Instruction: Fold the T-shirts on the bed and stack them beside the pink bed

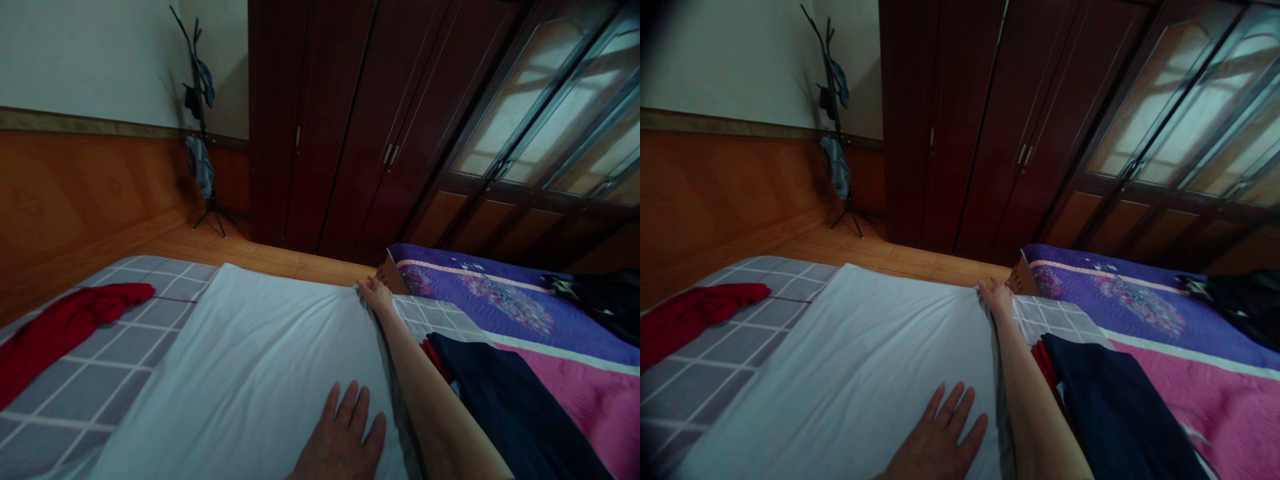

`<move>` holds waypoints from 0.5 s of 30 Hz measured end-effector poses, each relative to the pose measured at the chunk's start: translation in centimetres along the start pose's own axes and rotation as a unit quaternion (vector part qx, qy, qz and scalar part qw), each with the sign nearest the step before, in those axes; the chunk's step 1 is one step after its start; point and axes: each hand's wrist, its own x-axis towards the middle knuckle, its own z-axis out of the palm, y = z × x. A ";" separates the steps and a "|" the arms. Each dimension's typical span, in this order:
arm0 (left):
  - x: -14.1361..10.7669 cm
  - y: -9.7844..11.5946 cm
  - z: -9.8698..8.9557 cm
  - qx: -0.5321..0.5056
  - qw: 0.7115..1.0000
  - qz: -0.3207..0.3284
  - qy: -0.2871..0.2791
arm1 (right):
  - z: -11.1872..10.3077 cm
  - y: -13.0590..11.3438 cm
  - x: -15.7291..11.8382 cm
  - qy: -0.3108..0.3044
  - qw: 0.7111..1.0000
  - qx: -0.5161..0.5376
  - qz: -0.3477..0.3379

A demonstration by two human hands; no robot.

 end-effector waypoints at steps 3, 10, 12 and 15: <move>0.0 0.2 -0.6 -0.018 1.000 -0.006 -0.003 | -0.3 -0.4 -1.3 0.022 0.999 -0.003 -0.033; -0.6 0.8 -3.1 -0.123 0.992 -0.023 -0.032 | -2.0 -1.5 -4.1 0.049 0.996 0.009 -0.070; -0.8 0.9 -3.5 -0.153 0.987 -0.032 -0.025 | -3.1 -2.1 -5.2 0.072 0.995 0.015 -0.066; -0.8 0.9 -3.8 -0.192 0.979 -0.073 0.000 | -4.4 -2.6 -8.9 0.104 0.989 0.044 -0.100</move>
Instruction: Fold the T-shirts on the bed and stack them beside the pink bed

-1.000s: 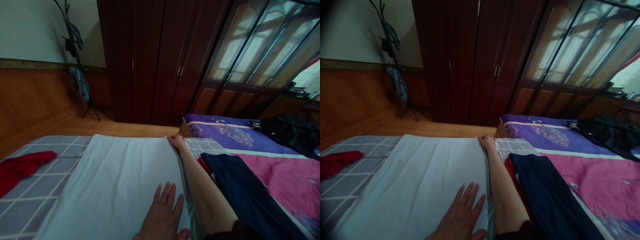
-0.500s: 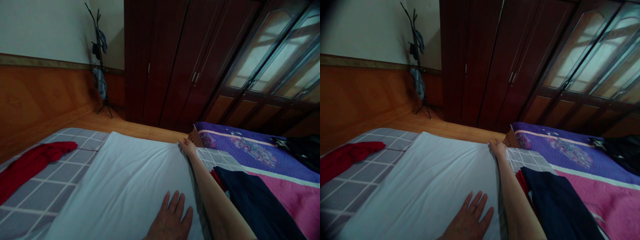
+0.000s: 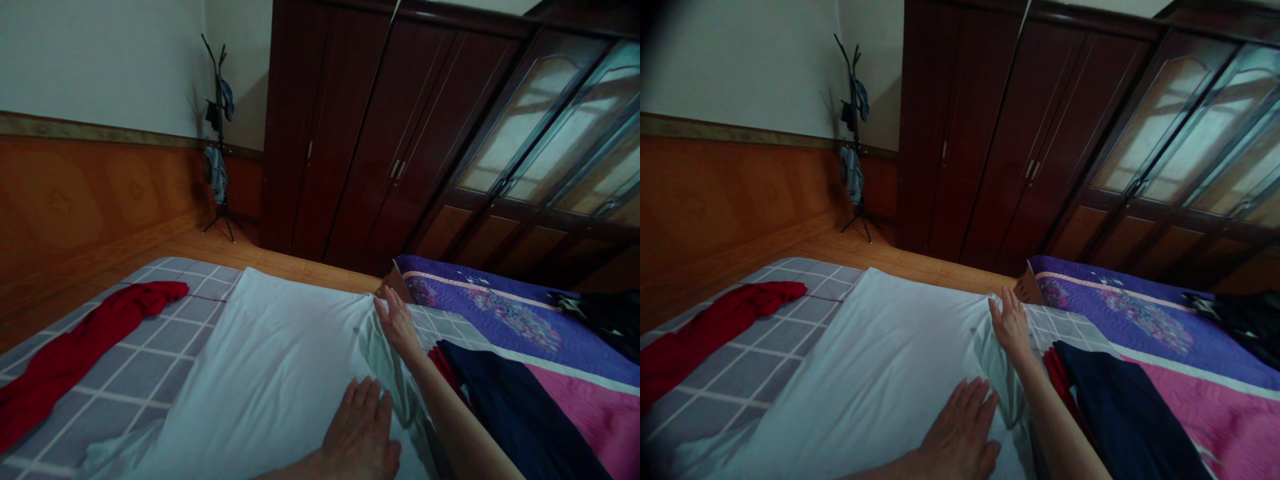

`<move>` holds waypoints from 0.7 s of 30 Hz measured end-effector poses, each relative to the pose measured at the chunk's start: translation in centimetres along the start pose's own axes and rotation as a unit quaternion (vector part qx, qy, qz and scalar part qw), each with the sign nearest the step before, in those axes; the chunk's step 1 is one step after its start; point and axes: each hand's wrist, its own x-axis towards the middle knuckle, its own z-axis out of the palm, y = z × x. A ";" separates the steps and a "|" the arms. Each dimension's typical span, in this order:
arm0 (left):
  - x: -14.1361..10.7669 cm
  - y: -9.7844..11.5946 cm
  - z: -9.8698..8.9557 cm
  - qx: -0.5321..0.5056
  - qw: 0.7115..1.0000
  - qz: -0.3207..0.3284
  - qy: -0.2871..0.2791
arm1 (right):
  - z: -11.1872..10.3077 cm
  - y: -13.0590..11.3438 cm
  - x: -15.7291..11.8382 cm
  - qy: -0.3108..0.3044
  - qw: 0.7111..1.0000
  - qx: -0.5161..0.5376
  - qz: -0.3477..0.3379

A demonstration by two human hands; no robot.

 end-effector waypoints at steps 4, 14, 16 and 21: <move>0.4 -0.1 -0.2 -0.027 0.994 -0.077 0.068 | -1.8 -0.4 -8.4 0.019 0.996 0.058 -0.069; 3.6 -6.6 -11.3 0.175 0.959 -0.167 0.146 | -0.8 1.4 -17.8 -0.108 0.986 -0.084 -0.090; 3.6 -10.6 -14.0 0.191 0.947 -0.210 0.151 | -0.5 1.5 -17.5 -0.109 0.985 -0.093 -0.091; 1.8 -20.1 -17.2 0.224 0.920 -0.295 0.126 | 0.0 2.1 -17.4 -0.105 0.985 -0.089 -0.102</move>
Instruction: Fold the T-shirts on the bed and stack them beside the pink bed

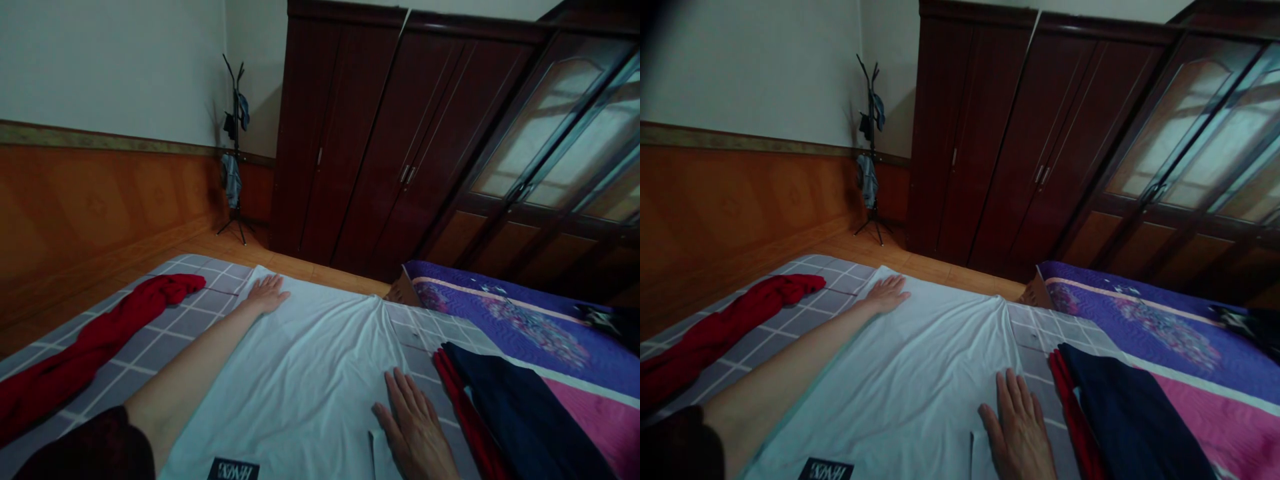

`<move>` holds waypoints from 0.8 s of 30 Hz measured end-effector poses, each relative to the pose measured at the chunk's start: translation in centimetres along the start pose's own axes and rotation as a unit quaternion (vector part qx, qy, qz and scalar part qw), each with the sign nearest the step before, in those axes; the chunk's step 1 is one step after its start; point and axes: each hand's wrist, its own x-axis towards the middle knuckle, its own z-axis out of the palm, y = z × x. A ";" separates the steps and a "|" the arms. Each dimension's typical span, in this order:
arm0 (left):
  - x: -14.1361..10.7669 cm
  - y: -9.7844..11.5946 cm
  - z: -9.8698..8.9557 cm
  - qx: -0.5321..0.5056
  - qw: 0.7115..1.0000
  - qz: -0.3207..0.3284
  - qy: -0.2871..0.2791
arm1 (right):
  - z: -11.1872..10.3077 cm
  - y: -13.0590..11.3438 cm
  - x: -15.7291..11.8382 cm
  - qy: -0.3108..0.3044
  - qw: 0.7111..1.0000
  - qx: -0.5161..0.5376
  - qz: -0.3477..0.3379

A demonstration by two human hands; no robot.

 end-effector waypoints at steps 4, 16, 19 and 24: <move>1.3 -2.9 1.5 0.029 0.999 -0.034 0.015 | -0.3 0.1 -0.1 -0.012 1.000 0.014 0.009; 1.3 -2.7 1.3 0.054 0.996 -0.051 0.041 | -1.7 -1.4 0.0 -0.018 0.999 0.010 0.047; 0.4 -2.5 0.2 0.048 0.998 -0.037 0.017 | -2.3 -1.7 0.0 -0.030 0.998 0.008 0.050; -4.2 -4.2 -4.1 0.040 0.999 0.013 -0.006 | -2.6 -1.9 0.1 -0.030 0.998 -0.010 0.046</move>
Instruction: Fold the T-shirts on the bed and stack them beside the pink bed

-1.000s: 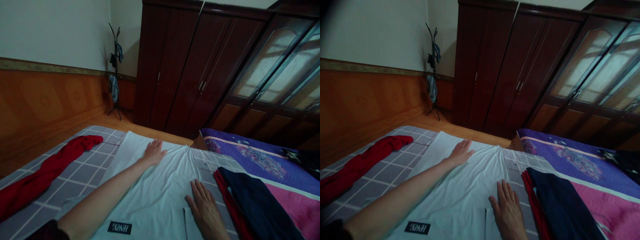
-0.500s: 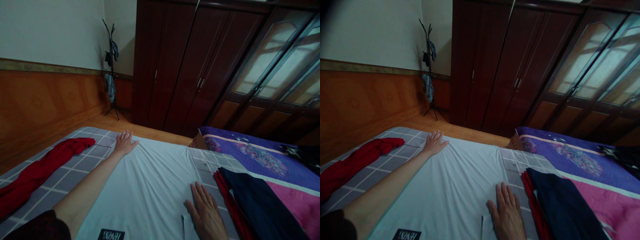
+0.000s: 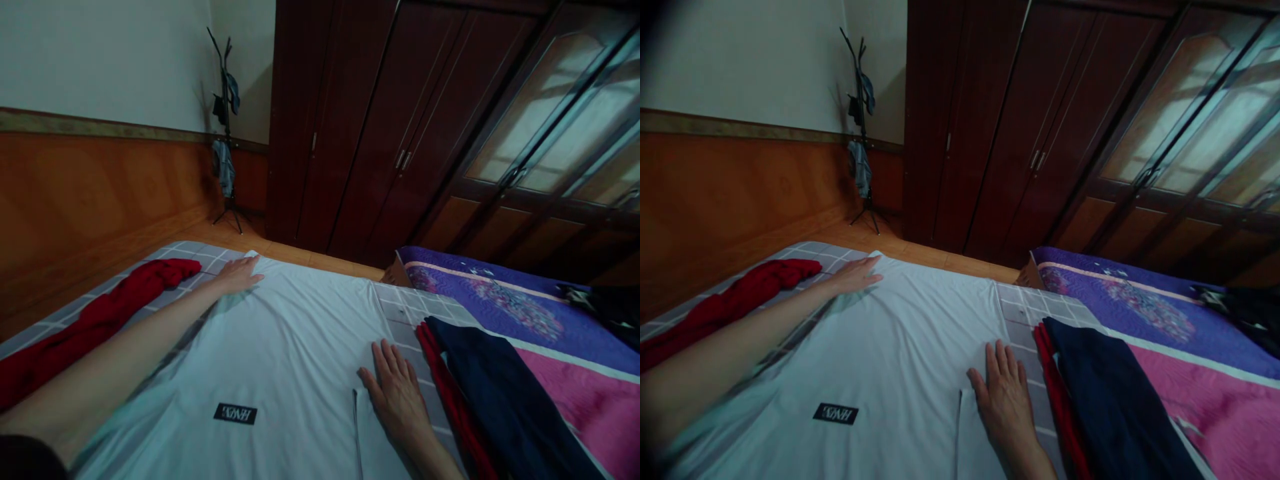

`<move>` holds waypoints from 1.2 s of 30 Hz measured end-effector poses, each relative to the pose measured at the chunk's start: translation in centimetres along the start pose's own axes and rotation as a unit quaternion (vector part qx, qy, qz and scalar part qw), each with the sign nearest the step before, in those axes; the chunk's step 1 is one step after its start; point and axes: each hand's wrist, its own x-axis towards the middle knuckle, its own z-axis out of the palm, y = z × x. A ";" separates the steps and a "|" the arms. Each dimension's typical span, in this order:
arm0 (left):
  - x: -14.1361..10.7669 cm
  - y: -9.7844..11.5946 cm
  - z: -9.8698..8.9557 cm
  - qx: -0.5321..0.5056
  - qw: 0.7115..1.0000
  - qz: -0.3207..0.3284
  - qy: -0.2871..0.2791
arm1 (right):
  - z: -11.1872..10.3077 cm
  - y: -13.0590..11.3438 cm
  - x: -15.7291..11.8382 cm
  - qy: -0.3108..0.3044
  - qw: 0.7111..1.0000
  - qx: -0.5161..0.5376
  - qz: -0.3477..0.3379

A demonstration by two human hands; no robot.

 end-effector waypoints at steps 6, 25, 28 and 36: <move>-12.8 -4.7 -4.4 -0.079 0.993 0.046 -0.077 | 0.4 0.4 -0.1 0.048 0.999 -0.013 -0.021; -27.1 -6.5 -1.8 -0.199 0.973 -0.118 -0.018 | -5.3 -10.9 -3.7 -0.014 0.959 0.102 -0.264; -27.3 -6.7 -1.5 -0.343 0.928 -0.138 -0.052 | -8.5 -17.1 -5.9 -0.132 0.900 0.174 -0.377; -29.4 -7.5 -2.0 -0.599 0.768 -0.193 -0.118 | -9.1 -25.8 -8.0 -0.201 0.817 0.268 -0.470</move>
